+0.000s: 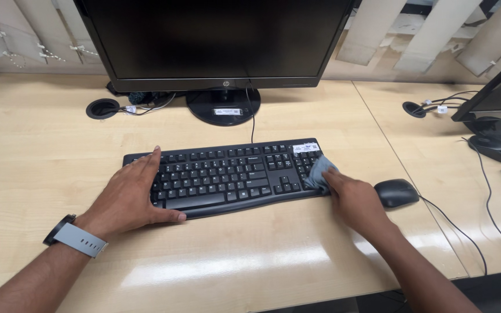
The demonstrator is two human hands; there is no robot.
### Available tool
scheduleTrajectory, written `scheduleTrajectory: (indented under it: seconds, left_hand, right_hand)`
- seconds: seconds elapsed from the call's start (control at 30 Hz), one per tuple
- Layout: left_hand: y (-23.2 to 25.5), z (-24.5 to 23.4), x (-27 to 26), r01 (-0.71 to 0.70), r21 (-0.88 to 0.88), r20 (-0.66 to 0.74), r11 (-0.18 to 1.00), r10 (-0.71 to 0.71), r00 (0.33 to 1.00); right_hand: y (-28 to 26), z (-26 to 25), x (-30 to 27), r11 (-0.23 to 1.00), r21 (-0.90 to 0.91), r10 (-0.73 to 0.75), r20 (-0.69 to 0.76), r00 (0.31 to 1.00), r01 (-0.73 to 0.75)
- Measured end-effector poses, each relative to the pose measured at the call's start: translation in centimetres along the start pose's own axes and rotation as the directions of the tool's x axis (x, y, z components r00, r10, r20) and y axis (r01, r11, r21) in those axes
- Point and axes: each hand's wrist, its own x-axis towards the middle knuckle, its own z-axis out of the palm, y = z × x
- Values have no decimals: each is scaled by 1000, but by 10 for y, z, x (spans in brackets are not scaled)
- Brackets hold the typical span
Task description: The person wipes the top, bottom, and edges of a black keyboard with a cloth before cleaning the base and back of a computer monitor.
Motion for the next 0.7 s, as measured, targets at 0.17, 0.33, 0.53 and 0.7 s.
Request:
scheduleTrajectory:
  seconds: [0.17,0.33,0.53,0.7]
  left_hand:
    - [-35,8,2,-43,87,0,995,43,999]
    - [-70,30,-3,-62,-151,-46,987,55,997]
    - [-73,40,1,-68,-200,-84,978,52,995]
    - [-76,45,6,-34,-150,-33,988,30,999]
  right_hand:
    - [-6,-32,24,905,224,342,124,932,-362]
    - [-61,27,65,985,57,167,-135,977,-160]
    - [-198,82,86,992,123,2,122,993,-17]
    - [-290,78,92,851,308,-435,-41,900,425]
